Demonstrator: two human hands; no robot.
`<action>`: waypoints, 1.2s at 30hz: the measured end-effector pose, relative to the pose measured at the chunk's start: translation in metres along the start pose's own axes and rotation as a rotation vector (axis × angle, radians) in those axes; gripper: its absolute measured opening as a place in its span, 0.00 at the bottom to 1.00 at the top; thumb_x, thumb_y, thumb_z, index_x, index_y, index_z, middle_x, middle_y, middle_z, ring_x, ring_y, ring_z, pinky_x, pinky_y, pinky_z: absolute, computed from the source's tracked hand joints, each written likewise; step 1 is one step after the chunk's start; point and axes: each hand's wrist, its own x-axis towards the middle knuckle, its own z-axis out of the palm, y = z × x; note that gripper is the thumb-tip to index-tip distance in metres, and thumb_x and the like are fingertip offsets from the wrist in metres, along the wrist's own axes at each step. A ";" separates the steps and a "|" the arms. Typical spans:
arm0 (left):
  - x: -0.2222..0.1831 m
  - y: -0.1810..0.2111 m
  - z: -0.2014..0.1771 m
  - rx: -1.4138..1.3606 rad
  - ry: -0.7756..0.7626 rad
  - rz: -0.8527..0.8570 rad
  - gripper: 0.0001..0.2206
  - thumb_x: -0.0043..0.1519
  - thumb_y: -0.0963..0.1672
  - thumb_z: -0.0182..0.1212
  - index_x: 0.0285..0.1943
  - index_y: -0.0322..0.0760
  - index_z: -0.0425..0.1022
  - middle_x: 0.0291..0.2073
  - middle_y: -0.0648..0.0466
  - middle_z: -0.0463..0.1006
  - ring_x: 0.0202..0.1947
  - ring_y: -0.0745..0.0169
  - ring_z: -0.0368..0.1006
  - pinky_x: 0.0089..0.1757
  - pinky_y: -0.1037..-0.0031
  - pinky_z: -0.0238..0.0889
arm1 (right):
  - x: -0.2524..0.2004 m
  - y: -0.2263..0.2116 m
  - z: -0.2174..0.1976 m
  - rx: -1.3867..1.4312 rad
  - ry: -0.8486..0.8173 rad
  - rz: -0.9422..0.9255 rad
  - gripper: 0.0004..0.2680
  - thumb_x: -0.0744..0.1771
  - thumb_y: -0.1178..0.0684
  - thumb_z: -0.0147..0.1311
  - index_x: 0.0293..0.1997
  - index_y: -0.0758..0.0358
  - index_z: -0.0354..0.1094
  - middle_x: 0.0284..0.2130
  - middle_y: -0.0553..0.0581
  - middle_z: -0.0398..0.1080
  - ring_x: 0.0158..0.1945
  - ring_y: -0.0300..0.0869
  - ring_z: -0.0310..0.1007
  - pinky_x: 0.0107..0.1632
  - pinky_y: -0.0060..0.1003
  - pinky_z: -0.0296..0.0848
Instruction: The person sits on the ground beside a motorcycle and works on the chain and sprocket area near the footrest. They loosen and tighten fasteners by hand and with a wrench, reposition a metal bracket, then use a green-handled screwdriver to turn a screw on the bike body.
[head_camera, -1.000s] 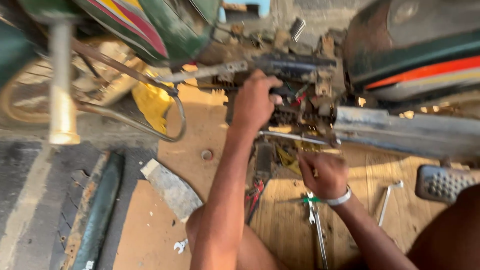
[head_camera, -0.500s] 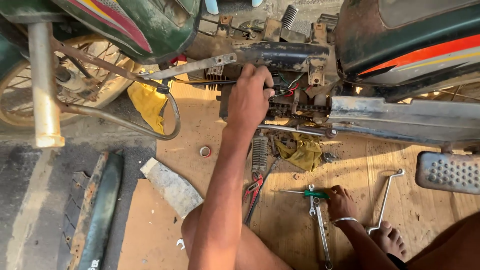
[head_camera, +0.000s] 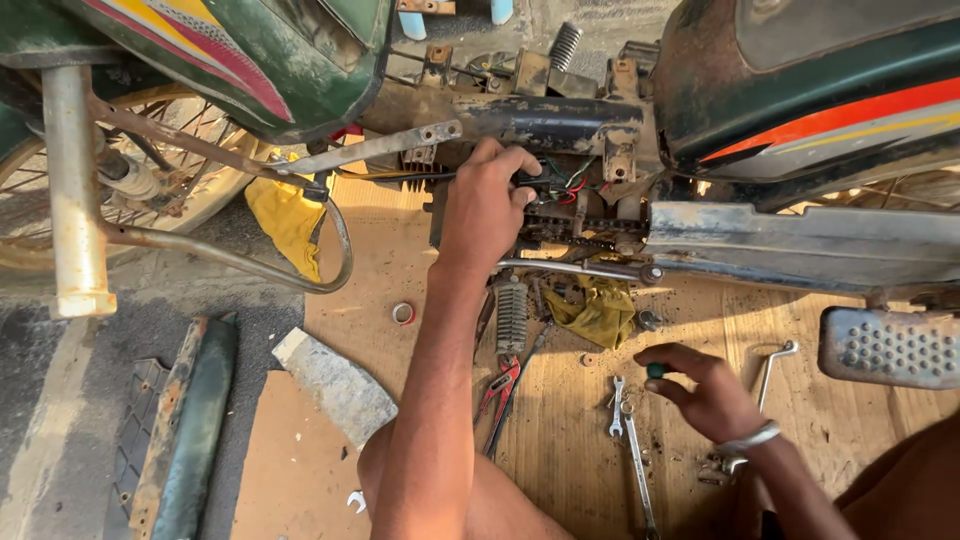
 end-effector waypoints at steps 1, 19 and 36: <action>0.001 -0.008 0.004 -0.015 0.012 0.041 0.12 0.55 0.36 0.69 0.45 0.41 0.80 0.42 0.53 0.76 0.37 0.57 0.80 0.39 0.64 0.74 | -0.002 -0.020 -0.019 0.076 -0.020 -0.071 0.13 0.62 0.56 0.62 0.52 0.56 0.75 0.50 0.52 0.79 0.44 0.44 0.83 0.48 0.38 0.83; -0.009 -0.012 -0.017 -0.148 -0.152 0.065 0.28 0.48 0.28 0.59 0.56 0.39 0.80 0.54 0.51 0.74 0.44 0.58 0.76 0.45 0.70 0.73 | 0.122 -0.233 -0.101 0.085 0.546 -0.871 0.06 0.73 0.67 0.53 0.57 0.71 0.66 0.46 0.61 0.78 0.50 0.43 0.81 0.53 0.33 0.81; 0.001 -0.019 -0.009 -0.155 -0.022 0.174 0.11 0.56 0.38 0.68 0.47 0.40 0.85 0.42 0.51 0.78 0.43 0.56 0.79 0.42 0.64 0.72 | 0.145 -0.242 -0.101 0.026 0.522 -0.866 0.07 0.73 0.66 0.56 0.57 0.71 0.67 0.46 0.60 0.78 0.50 0.42 0.82 0.52 0.33 0.81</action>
